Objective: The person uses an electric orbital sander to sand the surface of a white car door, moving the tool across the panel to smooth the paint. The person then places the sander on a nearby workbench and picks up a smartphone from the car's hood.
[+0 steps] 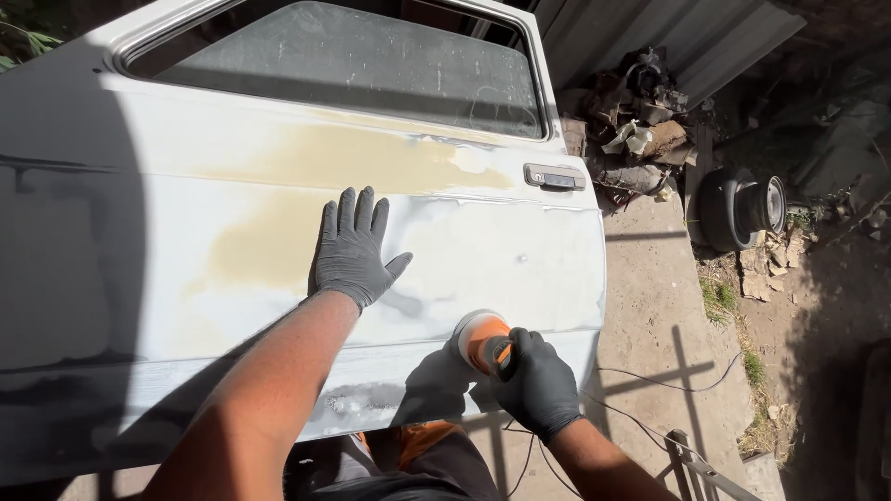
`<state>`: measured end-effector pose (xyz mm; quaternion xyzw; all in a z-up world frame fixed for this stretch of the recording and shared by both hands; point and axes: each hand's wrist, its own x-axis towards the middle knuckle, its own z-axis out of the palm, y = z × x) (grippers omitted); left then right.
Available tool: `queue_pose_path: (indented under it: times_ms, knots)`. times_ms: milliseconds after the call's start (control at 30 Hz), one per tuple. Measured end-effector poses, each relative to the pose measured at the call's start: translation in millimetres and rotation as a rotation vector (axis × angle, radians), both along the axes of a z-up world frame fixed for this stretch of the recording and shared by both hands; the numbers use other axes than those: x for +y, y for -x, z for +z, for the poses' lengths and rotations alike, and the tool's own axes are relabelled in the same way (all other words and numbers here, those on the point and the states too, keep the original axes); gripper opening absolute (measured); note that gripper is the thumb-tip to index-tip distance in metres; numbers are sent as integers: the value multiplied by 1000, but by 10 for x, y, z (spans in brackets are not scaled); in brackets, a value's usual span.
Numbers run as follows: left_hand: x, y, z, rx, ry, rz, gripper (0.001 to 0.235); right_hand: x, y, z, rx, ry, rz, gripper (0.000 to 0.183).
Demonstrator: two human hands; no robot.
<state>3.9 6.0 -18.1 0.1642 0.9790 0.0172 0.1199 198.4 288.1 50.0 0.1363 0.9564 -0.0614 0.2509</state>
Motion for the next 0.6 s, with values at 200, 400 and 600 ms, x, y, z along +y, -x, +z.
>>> queue_pose_path:
  times_ms: [200, 400, 600]
  knots:
    - [3, 4, 36, -8, 0, -6, 101, 228, 549, 376, 89, -18, -141, 77]
    - [-19, -1, 14, -2, -10, -13, 101, -50, 502, 389, 93, -15, -96, 63]
    - [-6, -2, 50, -23, 1, -11, 99, -163, 544, 438, 82, -8, -70, 63]
